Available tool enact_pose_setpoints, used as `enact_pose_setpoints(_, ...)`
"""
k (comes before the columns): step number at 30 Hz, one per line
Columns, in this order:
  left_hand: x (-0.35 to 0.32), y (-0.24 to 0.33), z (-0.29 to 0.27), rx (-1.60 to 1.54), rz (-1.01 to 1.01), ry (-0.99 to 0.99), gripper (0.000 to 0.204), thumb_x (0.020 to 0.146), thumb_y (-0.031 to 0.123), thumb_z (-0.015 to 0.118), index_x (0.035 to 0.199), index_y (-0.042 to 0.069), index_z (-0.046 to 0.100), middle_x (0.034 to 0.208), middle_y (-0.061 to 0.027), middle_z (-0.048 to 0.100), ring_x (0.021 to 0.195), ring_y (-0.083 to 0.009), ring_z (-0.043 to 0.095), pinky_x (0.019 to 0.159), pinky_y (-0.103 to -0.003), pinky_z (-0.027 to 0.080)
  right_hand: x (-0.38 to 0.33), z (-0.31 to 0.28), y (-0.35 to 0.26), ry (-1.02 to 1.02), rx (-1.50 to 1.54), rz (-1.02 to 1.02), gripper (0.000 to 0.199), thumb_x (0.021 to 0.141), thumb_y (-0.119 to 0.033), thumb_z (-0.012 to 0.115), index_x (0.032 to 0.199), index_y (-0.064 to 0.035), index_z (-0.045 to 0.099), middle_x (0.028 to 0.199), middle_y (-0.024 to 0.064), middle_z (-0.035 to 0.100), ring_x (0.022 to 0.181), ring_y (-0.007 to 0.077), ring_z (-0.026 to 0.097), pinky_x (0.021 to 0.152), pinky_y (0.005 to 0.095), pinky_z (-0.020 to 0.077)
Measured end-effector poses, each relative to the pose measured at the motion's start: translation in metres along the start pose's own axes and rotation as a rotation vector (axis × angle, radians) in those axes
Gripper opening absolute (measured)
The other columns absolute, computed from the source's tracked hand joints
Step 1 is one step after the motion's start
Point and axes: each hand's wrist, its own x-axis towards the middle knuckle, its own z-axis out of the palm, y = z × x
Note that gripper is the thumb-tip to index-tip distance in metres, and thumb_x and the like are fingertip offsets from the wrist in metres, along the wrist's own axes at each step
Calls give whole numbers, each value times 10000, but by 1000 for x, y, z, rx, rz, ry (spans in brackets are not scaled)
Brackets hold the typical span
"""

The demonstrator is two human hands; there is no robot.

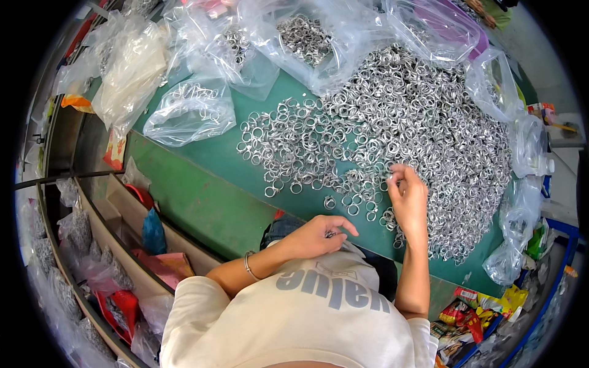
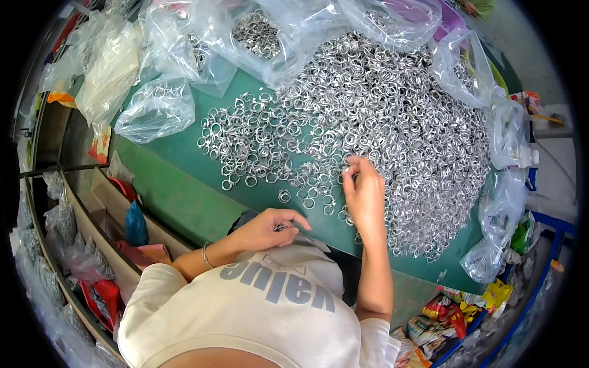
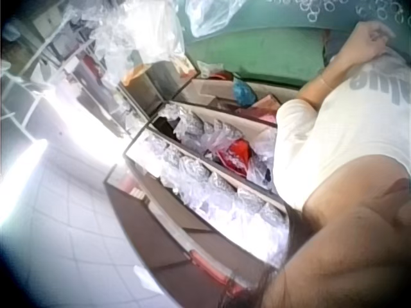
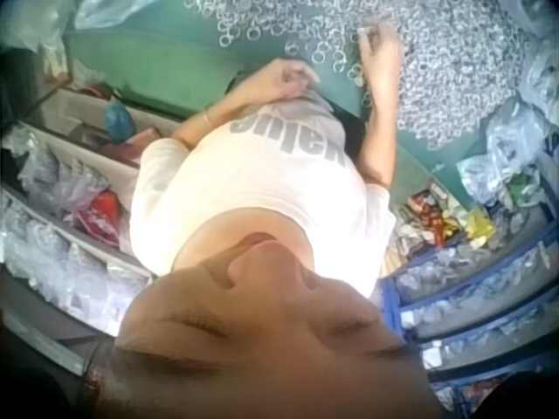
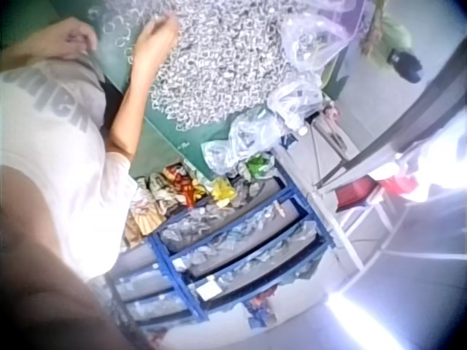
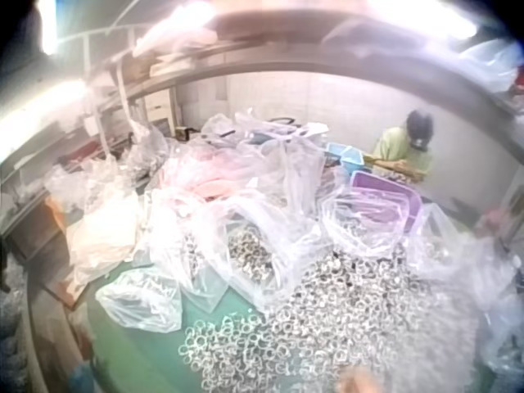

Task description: The person sorts and joins small metal rings on a green workbench by hand, picking up individual rings from a large pile and placing them into a purple tray.

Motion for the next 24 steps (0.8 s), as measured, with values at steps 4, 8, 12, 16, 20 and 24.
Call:
enact_pose_setpoints(4, 12, -2, 11, -43, 27, -13, 224, 909, 74, 508, 1115, 28, 585, 621, 19, 511, 555, -34, 412, 511, -207, 343, -3, -21, -3, -103, 131, 142, 184, 823, 26, 610, 1007, 22, 623, 754, 16, 588, 512, 17, 404, 467, 200, 320)
enact_pose_setpoints(8, 21, -1, 31, -35, 231, 263, 272, 886, 43, 544, 1156, 35, 566, 614, 28, 512, 582, -27, 425, 544, -196, 351, -12, -31, -3, -207, 462, 249, 192, 856, 30, 591, 1045, 2, 615, 865, -16, 583, 607, -4, 447, 529, 167, 352)
enact_pose_setpoints(12, 21, 18, 32, 127, 319, 501, 457, 821, 37, 654, 1252, 58, 504, 596, 22, 526, 580, -25, 446, 553, -196, 369, -23, -24, -8, -291, 659, 271, 231, 857, 44, 594, 1083, 1, 582, 938, 1, 566, 732, 16, 501, 640, 157, 397)
enact_pose_setpoints(16, 29, 24, 31, 304, 375, 562, 433, 775, 71, 725, 1178, 74, 565, 580, -17, 540, 526, -72, 473, 505, -231, 389, -28, -19, -22, -342, 749, 266, 245, 850, 62, 592, 1086, 5, 565, 952, 17, 565, 815, 38, 534, 717, 167, 427)
enact_pose_setpoints(20, 33, 16, 27, 482, 484, 666, 301, 748, 49, 745, 1032, 61, 648, 604, -50, 572, 520, -106, 516, 503, -250, 422, -32, -16, -22, -318, 788, 249, 230, 850, 74, 576, 1070, 6, 568, 958, 21, 561, 806, 30, 533, 697, 161, 421)
enact_pose_setpoints(24, 33, 18, 21, 439, 541, 643, 202, 749, 8, 733, 942, 36, 680, 669, -68, 616, 558, -106, 544, 524, -243, 438, -33, -16, -25, -301, 715, 235, 208, 845, 70, 575, 1041, 1, 585, 872, -14, 555, 650, -11, 464, 568, 157, 364)
